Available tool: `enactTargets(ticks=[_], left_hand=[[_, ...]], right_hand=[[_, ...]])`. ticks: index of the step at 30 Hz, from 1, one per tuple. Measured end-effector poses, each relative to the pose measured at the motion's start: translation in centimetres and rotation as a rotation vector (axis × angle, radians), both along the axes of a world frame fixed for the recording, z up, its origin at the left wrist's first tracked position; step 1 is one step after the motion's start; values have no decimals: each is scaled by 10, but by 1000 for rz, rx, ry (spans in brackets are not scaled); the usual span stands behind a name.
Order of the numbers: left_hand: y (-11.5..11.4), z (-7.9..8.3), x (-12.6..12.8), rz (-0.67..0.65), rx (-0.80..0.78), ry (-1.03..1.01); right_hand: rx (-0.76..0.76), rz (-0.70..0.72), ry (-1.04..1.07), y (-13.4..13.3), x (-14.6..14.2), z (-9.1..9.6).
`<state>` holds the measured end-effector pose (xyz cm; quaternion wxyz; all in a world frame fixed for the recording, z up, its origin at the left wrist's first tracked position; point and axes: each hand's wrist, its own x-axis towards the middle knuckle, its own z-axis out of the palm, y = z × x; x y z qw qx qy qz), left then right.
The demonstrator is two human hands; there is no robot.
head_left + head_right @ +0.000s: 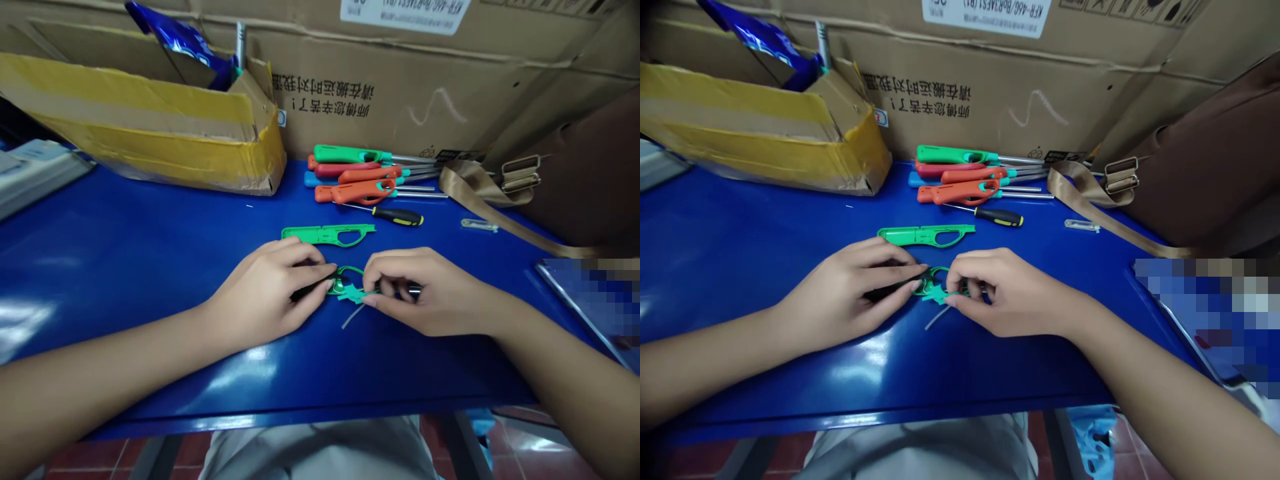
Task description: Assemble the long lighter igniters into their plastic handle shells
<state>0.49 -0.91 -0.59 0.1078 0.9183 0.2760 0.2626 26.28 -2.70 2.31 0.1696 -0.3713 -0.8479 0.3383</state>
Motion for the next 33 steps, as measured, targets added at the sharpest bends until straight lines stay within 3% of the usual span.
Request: enactTargets(ticks=[7,14,33], left_hand=[[2,0,-1,-14,-45,-59],[2,0,0,5,-97,-116],[1,-4,1,-8,-78,-119]], right_hand=[[50,-82,0,0,1,-1],[122,-38,-21,1,-1,-2],[135,-67,59,3,-5,-9]])
